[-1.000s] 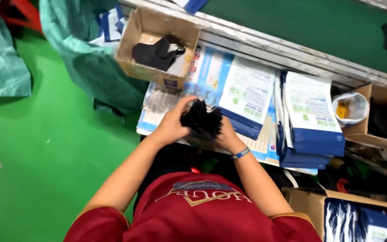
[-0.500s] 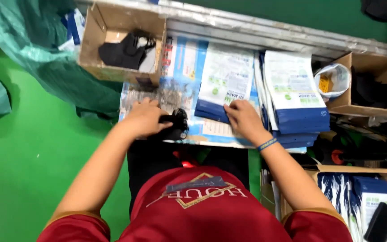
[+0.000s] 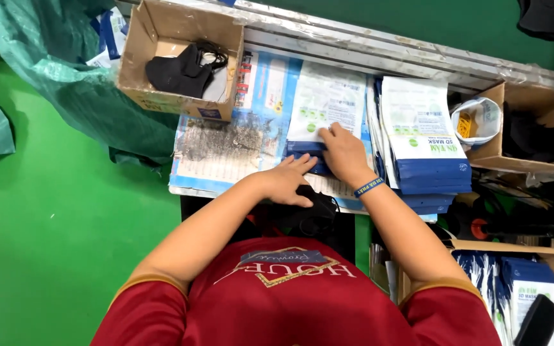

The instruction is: The recorder is packaging individual black face masks into printed plastic pouches on a factory production line.

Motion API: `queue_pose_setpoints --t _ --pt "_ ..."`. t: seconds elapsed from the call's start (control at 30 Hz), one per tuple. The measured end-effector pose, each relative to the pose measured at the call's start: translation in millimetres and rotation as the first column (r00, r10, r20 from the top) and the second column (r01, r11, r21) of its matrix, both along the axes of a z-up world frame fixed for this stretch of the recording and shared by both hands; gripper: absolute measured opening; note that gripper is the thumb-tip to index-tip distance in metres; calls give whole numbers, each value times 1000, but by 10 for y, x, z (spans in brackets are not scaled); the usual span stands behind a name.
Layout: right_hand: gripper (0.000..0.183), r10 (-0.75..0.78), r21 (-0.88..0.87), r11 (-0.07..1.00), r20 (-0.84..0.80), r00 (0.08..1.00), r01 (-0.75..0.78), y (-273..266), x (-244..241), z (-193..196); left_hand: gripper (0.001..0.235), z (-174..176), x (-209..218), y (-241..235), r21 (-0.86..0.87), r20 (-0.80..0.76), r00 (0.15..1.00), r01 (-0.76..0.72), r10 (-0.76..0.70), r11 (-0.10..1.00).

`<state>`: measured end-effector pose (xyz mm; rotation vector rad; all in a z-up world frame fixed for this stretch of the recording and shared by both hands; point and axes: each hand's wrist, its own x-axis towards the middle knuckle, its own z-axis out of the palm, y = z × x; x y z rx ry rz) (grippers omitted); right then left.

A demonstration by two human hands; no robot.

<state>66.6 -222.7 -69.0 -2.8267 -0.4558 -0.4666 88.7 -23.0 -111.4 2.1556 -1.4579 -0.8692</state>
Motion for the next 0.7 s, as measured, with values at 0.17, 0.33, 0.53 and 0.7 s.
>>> queue_pose_setpoints --t 0.17,0.33,0.53,0.7 --pt "26 12 294 956 15 1000 -16 291 -2 394 52 313 29 107 -34 19 998 -57 58 998" --pt "27 -34 446 891 -116 993 83 104 -64 335 46 764 273 521 -312 -376 926 -166 39 935" --pt "32 28 601 730 -502 864 326 125 -263 794 44 926 406 673 -495 -498 858 -401 127 771" --pt "35 -226 451 866 -30 974 215 690 -491 1010 32 824 278 469 -442 -370 730 -682 575 582"
